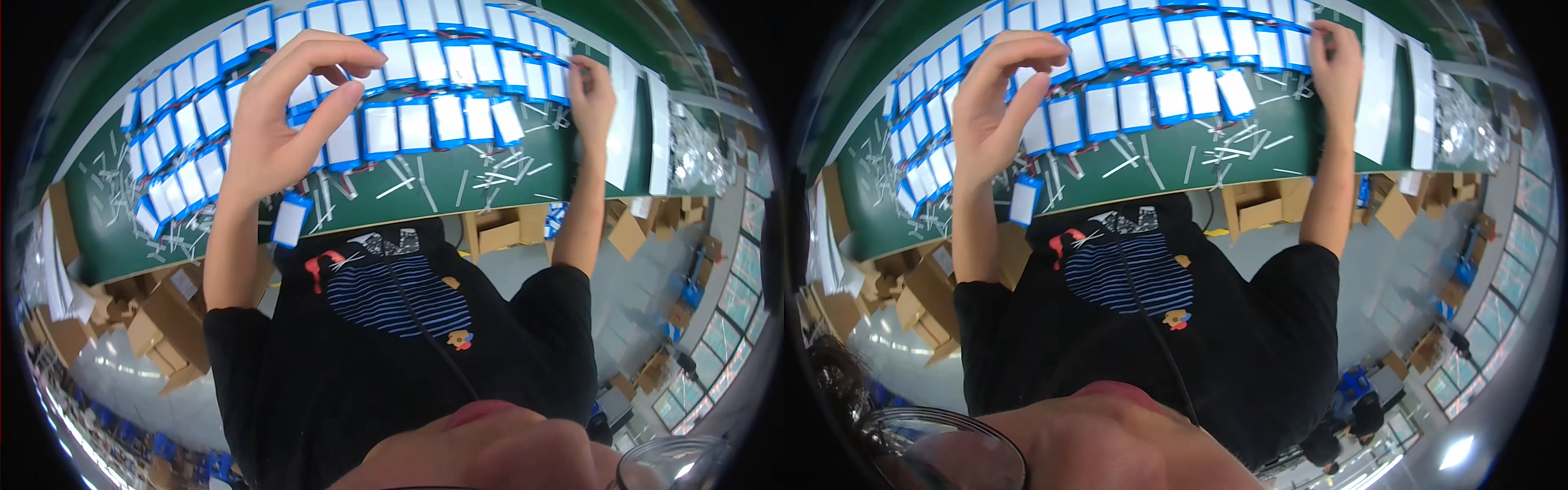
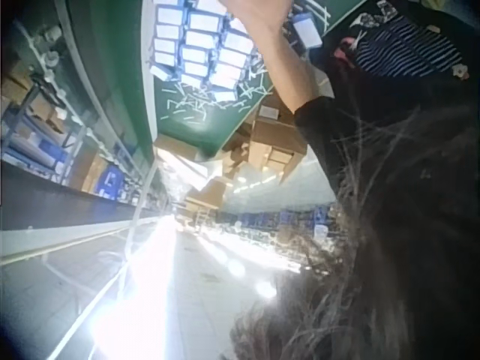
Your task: Arrange blue electronic components on the workbench and place them into cardboard boxes.
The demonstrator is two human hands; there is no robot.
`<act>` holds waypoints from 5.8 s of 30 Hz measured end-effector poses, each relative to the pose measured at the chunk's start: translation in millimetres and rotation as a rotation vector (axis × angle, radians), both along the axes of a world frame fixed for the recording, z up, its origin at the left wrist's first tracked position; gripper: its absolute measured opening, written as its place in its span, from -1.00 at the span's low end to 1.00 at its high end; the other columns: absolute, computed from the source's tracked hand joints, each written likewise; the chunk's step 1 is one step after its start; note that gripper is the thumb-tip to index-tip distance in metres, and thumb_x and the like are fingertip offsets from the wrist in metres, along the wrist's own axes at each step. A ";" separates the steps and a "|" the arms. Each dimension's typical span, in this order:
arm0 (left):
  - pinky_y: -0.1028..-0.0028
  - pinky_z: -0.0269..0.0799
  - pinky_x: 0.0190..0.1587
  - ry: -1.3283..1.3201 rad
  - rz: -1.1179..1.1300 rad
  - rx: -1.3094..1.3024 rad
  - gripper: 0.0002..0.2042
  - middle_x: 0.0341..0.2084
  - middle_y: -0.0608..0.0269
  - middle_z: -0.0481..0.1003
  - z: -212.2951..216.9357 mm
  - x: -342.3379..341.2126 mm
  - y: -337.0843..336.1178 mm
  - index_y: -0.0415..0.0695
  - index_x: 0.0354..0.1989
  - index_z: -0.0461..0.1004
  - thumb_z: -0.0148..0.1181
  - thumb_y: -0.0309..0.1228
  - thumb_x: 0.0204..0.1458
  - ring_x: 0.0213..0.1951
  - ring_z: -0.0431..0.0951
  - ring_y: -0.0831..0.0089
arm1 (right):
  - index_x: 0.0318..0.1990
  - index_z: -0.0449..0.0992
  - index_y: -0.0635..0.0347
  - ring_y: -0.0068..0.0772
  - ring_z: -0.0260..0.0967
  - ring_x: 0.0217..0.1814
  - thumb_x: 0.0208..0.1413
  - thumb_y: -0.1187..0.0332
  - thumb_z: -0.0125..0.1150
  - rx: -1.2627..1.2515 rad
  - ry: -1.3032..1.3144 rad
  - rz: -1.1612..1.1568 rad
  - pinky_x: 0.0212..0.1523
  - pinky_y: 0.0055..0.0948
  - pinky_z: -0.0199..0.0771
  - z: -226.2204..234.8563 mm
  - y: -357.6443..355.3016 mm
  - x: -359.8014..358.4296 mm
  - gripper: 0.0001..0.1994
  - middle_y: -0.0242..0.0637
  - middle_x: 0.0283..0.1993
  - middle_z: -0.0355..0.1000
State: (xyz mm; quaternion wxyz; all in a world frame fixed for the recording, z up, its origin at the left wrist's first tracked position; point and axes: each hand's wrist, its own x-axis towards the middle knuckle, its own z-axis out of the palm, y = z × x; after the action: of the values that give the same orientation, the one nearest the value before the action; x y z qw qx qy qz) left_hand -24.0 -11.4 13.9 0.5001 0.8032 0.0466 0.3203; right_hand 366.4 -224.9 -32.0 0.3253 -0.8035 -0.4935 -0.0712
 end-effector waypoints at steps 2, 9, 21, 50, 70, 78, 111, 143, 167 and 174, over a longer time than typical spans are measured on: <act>0.36 0.45 0.04 0.076 0.014 0.078 -0.67 -0.03 0.20 0.54 7.6 -35.8 -7.8 -0.09 0.06 0.56 0.30 -0.46 0.09 0.04 0.48 0.29 | 0.02 0.61 0.15 -0.46 0.41 -0.19 0.28 0.34 0.22 -0.007 0.090 0.029 -0.14 -0.56 0.41 5.3 -6.7 -4.4 -0.78 -0.30 -0.12 0.53; 0.30 0.41 0.15 0.530 0.128 0.534 -0.49 0.06 0.33 0.53 -14.1 -110.2 -64.7 0.01 0.13 0.53 0.47 -0.26 -0.04 0.10 0.47 0.26 | 0.17 0.55 0.13 -0.15 0.29 0.33 0.32 0.27 0.16 -0.144 0.024 0.176 0.34 -0.25 0.26 13.1 -16.2 -10.0 -0.68 -0.18 0.25 0.37; 0.38 0.45 0.16 0.453 0.220 0.725 -0.48 0.15 0.31 0.52 -51.5 -129.9 -70.8 -0.01 0.11 0.56 0.45 -0.09 -0.02 0.14 0.49 0.31 | 0.34 0.43 0.03 -0.05 0.23 0.39 0.14 0.41 0.29 -0.278 0.047 0.325 0.44 -0.16 0.23 31.0 -29.3 -10.8 -0.44 -0.15 0.32 0.31; 0.16 0.33 0.17 0.576 0.523 0.802 -0.32 0.10 0.25 0.45 -38.1 -126.0 -10.5 0.04 0.16 0.55 0.54 0.05 -0.17 0.12 0.41 0.20 | 0.21 0.52 0.03 -0.03 0.25 0.27 0.00 0.10 0.46 -0.221 -0.086 0.570 0.25 -0.12 0.31 11.5 2.4 -142.2 -0.41 -0.24 0.27 0.35; 0.29 0.47 0.00 0.098 0.521 0.536 -0.12 -0.06 0.14 0.49 -29.9 -136.7 -15.1 -0.14 0.01 0.53 0.60 0.24 -0.45 -0.04 0.52 0.20 | 0.05 0.57 0.06 -0.18 0.36 0.25 -0.10 0.31 0.57 -0.080 0.082 0.518 0.27 -0.22 0.39 6.8 2.5 -148.9 -0.50 -0.32 0.25 0.44; 0.31 0.50 -0.04 -0.117 0.542 -0.573 -0.29 -0.03 0.10 0.50 -22.6 -115.0 -39.6 -0.15 -0.01 0.55 0.62 0.06 -0.29 -0.05 0.52 0.20 | 0.03 0.58 0.09 -0.13 0.35 0.27 -0.11 0.28 0.59 -0.063 0.072 0.528 0.26 -0.18 0.39 6.4 -4.7 -151.9 -0.51 -0.26 0.28 0.41; 0.26 0.41 0.16 0.613 0.280 0.687 -0.38 0.09 0.18 0.49 0.7 -44.9 -45.9 -0.02 0.16 0.58 0.58 -0.30 -0.18 0.08 0.47 0.14 | 0.38 0.14 0.28 0.12 0.42 0.23 0.39 0.01 -0.03 0.695 1.927 -0.847 0.15 0.07 0.55 -397.7 -304.8 -130.1 -0.40 0.05 0.37 0.20; 0.13 0.33 0.21 0.714 0.798 0.615 -0.17 0.11 0.14 0.39 -34.7 -244.9 14.6 0.03 0.25 0.44 0.55 0.11 -0.23 0.13 0.36 0.10 | -0.10 0.49 0.25 -0.32 0.43 -0.14 0.33 0.38 -0.03 0.422 1.075 -1.339 -0.13 -0.30 0.52 -255.8 -303.1 -92.6 -0.82 -0.19 -0.15 0.49; 0.17 0.32 0.13 0.706 0.592 0.647 -0.18 -0.02 0.14 0.51 -33.2 -236.8 21.2 -0.12 0.17 0.45 0.59 0.07 -0.26 0.00 0.42 0.12 | 0.20 0.48 -0.07 -0.29 0.21 0.24 -0.14 -0.26 0.50 -0.136 -0.216 0.497 0.29 -0.19 0.07 -0.9 51.3 -214.6 -0.23 -0.36 0.17 0.38; 0.17 0.32 0.11 0.652 0.581 0.561 -0.19 0.00 0.14 0.50 -39.3 -250.8 25.9 -0.12 0.19 0.43 0.54 0.10 -0.20 0.00 0.42 0.12 | 0.20 0.49 -0.02 -0.21 0.22 0.25 -0.18 -0.22 0.55 -0.168 -0.028 0.487 0.27 -0.18 0.16 -3.3 37.6 -210.9 -0.20 -0.37 0.16 0.40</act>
State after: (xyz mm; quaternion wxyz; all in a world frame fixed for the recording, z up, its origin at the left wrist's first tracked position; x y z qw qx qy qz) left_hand -274.8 14.4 -25.3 0.1154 0.9183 0.3336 0.1793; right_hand 155.6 -187.3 -35.3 0.2583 -0.6839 -0.6812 0.0395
